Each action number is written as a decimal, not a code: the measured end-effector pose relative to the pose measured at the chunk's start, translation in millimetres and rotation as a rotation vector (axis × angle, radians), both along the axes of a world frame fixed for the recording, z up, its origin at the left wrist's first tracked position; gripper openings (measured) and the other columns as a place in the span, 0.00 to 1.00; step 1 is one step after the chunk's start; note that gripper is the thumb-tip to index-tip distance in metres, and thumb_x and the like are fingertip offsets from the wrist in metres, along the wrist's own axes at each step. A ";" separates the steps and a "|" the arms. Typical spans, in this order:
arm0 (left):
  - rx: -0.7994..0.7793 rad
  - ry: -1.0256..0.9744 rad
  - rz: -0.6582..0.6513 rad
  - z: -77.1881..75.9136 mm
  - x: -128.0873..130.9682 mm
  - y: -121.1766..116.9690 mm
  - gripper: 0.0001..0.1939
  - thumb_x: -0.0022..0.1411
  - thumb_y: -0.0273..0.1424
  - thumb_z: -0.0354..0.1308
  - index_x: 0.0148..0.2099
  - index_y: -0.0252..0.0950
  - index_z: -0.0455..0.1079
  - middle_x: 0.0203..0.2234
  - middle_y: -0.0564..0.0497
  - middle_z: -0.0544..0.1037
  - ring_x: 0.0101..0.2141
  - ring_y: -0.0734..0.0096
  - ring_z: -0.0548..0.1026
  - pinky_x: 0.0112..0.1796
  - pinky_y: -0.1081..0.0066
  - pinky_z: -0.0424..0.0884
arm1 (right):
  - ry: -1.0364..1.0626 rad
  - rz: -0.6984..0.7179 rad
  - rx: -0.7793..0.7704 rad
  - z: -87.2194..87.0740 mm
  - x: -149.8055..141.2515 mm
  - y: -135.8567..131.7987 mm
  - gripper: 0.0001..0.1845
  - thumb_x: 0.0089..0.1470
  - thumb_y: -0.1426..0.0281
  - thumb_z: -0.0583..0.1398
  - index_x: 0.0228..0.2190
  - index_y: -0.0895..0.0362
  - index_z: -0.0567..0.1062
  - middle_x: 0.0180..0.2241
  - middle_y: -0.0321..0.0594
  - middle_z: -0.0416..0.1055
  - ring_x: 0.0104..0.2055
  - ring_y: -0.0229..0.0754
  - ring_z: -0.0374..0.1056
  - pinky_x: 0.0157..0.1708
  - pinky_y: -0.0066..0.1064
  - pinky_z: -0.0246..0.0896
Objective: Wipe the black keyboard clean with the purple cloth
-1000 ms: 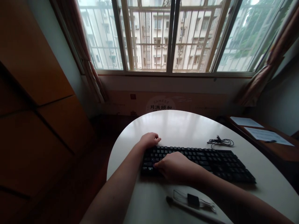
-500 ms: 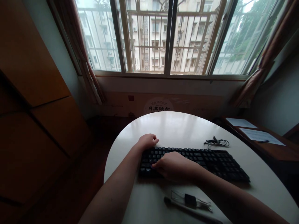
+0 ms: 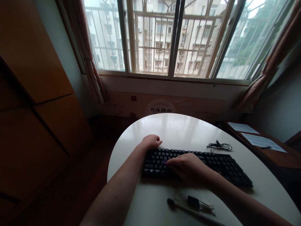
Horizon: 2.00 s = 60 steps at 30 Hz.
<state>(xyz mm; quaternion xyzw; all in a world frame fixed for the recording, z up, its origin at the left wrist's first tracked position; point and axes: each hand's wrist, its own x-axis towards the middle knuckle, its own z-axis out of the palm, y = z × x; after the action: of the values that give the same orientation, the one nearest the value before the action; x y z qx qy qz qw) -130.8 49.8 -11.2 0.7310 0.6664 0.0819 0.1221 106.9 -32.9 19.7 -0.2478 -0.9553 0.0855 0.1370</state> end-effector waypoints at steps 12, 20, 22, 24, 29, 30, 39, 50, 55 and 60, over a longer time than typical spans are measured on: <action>0.033 0.016 -0.004 -6.2 -3.5 5.0 0.17 0.61 0.45 0.52 0.36 0.41 0.76 0.34 0.49 0.81 0.36 0.63 0.76 0.32 0.71 0.65 | 0.127 0.051 0.122 -41.7 -16.7 -1.2 0.15 0.64 0.65 0.52 0.47 0.48 0.76 0.26 0.36 0.72 0.27 0.38 0.64 0.30 0.29 0.52; 0.043 0.012 -0.008 -5.0 -4.6 7.3 0.18 0.62 0.45 0.51 0.35 0.40 0.76 0.32 0.50 0.80 0.34 0.64 0.75 0.28 0.71 0.61 | 0.238 0.021 0.060 -40.7 -17.8 5.8 0.12 0.59 0.66 0.59 0.44 0.47 0.78 0.58 0.43 0.64 0.62 0.52 0.54 0.60 0.48 0.47; 0.036 0.001 -0.005 -3.7 -4.3 6.9 0.18 0.62 0.45 0.51 0.35 0.40 0.76 0.32 0.50 0.80 0.34 0.65 0.75 0.28 0.71 0.61 | 0.222 0.030 0.000 -42.6 -16.4 10.7 0.12 0.58 0.67 0.60 0.43 0.47 0.79 0.60 0.41 0.62 0.66 0.52 0.49 0.62 0.49 0.45; 0.029 -0.008 0.003 -2.6 -3.6 6.2 0.17 0.61 0.45 0.51 0.35 0.40 0.76 0.32 0.50 0.80 0.34 0.65 0.75 0.28 0.72 0.62 | 0.211 0.037 -0.048 -44.7 -15.3 14.6 0.12 0.57 0.68 0.60 0.42 0.46 0.79 0.61 0.39 0.62 0.67 0.51 0.48 0.63 0.50 0.44; 0.027 -0.005 0.002 -1.8 -2.5 4.8 0.17 0.62 0.43 0.51 0.36 0.40 0.76 0.31 0.51 0.81 0.34 0.66 0.76 0.30 0.72 0.62 | 0.231 0.036 -0.044 -47.7 -15.5 15.3 0.12 0.58 0.68 0.60 0.42 0.47 0.79 0.62 0.40 0.61 0.67 0.52 0.48 0.63 0.52 0.44; 0.031 -0.001 0.000 -1.9 -2.6 4.7 0.17 0.62 0.43 0.51 0.36 0.40 0.76 0.31 0.50 0.81 0.34 0.66 0.76 0.30 0.72 0.62 | 0.234 0.036 -0.032 -47.9 -16.0 14.5 0.12 0.59 0.68 0.59 0.44 0.47 0.79 0.63 0.41 0.61 0.67 0.52 0.48 0.63 0.52 0.44; 0.055 0.020 -0.014 0.2 -7.1 6.9 0.17 0.62 0.42 0.49 0.35 0.39 0.76 0.31 0.50 0.80 0.33 0.65 0.75 0.30 0.71 0.62 | 0.178 0.044 -0.045 -44.8 -20.1 16.4 0.16 0.61 0.64 0.56 0.49 0.45 0.76 0.64 0.39 0.59 0.69 0.51 0.45 0.64 0.52 0.38; 0.040 -0.011 0.013 -3.2 -13.7 18.4 0.16 0.61 0.43 0.49 0.31 0.39 0.73 0.28 0.51 0.79 0.34 0.62 0.75 0.30 0.70 0.61 | 0.146 0.048 -0.070 -34.9 -20.4 15.6 0.18 0.63 0.60 0.52 0.51 0.44 0.73 0.65 0.35 0.56 0.70 0.47 0.42 0.67 0.47 0.32; 0.044 -0.012 0.013 -2.1 -13.1 14.7 0.17 0.62 0.42 0.48 0.31 0.39 0.72 0.29 0.51 0.79 0.33 0.63 0.75 0.30 0.70 0.61 | 0.110 0.075 -0.068 -30.7 -18.5 15.4 0.18 0.64 0.60 0.51 0.51 0.45 0.73 0.66 0.36 0.54 0.70 0.49 0.40 0.66 0.50 0.33; 0.063 0.000 -0.007 -2.3 -12.9 13.2 0.16 0.62 0.41 0.48 0.31 0.38 0.72 0.28 0.50 0.79 0.32 0.63 0.74 0.30 0.69 0.61 | 0.139 0.086 -0.073 -31.6 -19.2 16.0 0.17 0.63 0.61 0.53 0.50 0.45 0.73 0.66 0.35 0.55 0.70 0.49 0.41 0.66 0.49 0.33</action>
<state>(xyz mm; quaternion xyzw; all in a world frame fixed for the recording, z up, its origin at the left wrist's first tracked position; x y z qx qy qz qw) -143.7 63.0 -13.5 0.7367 0.6609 0.1026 0.0992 87.7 -16.9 -11.9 -0.2047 -0.9495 0.1432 0.1899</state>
